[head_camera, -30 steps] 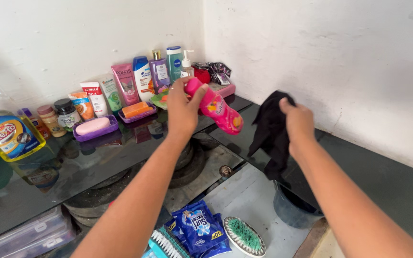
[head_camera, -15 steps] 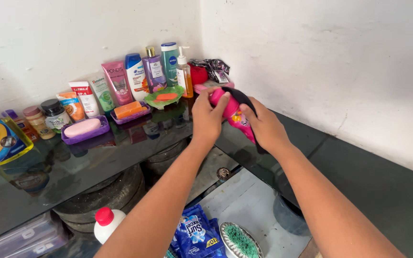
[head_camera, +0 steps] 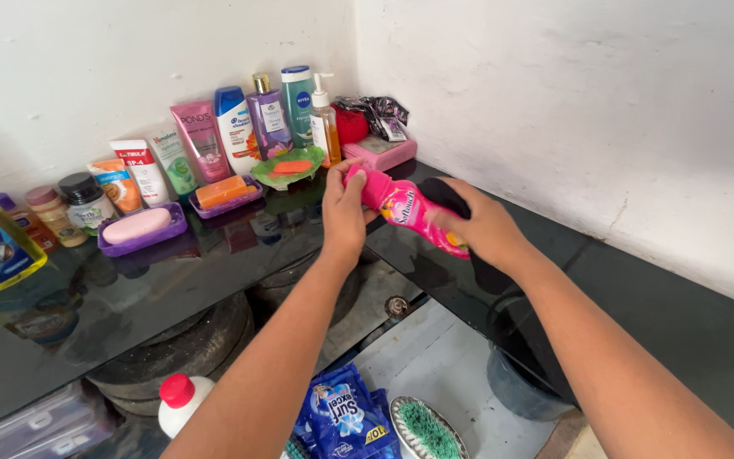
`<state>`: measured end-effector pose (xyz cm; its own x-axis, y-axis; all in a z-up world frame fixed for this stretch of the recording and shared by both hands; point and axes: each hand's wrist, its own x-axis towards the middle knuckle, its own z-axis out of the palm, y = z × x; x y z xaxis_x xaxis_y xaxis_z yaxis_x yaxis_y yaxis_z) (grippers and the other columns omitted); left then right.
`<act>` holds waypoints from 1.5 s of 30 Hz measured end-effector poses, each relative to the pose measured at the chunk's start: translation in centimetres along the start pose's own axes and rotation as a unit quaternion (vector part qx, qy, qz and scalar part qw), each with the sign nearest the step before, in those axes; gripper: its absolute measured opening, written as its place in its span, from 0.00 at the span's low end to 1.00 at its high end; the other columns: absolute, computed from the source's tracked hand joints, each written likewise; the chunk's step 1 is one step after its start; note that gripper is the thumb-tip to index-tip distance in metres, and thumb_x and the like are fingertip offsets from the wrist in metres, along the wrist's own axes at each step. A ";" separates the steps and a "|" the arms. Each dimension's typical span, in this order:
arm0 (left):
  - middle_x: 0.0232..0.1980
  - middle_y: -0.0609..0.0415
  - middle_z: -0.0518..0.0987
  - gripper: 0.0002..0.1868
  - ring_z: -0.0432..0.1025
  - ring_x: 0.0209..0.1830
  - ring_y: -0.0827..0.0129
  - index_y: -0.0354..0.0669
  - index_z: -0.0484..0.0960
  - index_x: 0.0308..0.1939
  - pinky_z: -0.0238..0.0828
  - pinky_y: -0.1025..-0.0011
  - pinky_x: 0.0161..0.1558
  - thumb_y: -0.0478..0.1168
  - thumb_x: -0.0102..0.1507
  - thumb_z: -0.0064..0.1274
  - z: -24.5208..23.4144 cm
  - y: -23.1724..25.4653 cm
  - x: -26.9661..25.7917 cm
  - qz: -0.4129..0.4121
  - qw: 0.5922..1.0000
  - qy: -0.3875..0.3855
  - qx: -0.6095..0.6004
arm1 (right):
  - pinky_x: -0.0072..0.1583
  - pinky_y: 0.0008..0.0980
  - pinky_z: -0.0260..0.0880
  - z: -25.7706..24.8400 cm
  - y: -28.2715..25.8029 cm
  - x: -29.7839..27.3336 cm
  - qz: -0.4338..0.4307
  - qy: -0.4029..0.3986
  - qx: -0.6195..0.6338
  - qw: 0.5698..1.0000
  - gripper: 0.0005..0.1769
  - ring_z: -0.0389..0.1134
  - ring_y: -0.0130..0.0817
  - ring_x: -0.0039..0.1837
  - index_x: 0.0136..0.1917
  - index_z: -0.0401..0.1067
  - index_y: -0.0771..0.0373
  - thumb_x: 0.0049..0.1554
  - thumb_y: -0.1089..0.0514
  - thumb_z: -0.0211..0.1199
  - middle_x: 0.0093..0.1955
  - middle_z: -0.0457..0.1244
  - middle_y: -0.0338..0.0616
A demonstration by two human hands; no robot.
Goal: The person wipes a black countertop with a dark cloth, then picks up a pink detergent bottle and wipes it thoroughly with the cloth. The person rotates the bottle to clean multiple sides and places it back on the counter.
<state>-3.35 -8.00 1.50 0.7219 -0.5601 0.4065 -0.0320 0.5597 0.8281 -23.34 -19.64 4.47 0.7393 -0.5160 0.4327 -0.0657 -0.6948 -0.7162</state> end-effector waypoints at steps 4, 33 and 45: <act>0.52 0.55 0.75 0.16 0.75 0.50 0.71 0.45 0.72 0.60 0.81 0.65 0.45 0.45 0.70 0.43 -1.2 0.2 1.2 -0.026 0.997 -0.062 -0.035 | 0.64 0.42 0.65 0.0 -2.9 0.4 -0.059 -0.034 -0.124 0.990 0.50 0.67 0.45 0.66 0.72 0.65 0.50 0.38 0.49 0.81 0.66 0.65 0.47; 0.45 0.49 0.88 0.27 0.83 0.45 0.69 0.37 0.82 0.55 0.78 0.70 0.50 0.39 0.52 0.71 -9.3 1.8 1.9 0.029 0.883 -0.180 0.432 | 0.70 0.48 0.56 8.7 -0.8 3.4 -0.217 0.049 -0.191 0.956 0.28 0.62 0.48 0.72 0.70 0.69 0.57 0.57 0.52 0.64 0.70 0.63 0.48; 0.47 0.49 0.88 0.30 0.82 0.46 0.69 0.38 0.83 0.57 0.77 0.70 0.51 0.38 0.51 0.71 -9.6 1.5 1.9 0.044 0.888 -0.181 0.421 | 0.74 0.47 0.54 5.8 0.6 3.3 -0.375 -0.051 -0.286 0.880 0.31 0.58 0.42 0.76 0.74 0.65 0.54 0.60 0.46 0.59 0.76 0.59 0.40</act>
<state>4.63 -2.36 -0.14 0.4265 -0.7818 0.4549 -0.6920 0.0419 0.7207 -17.12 -18.84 2.30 0.7732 0.2220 0.5940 0.1603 -0.9747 0.1557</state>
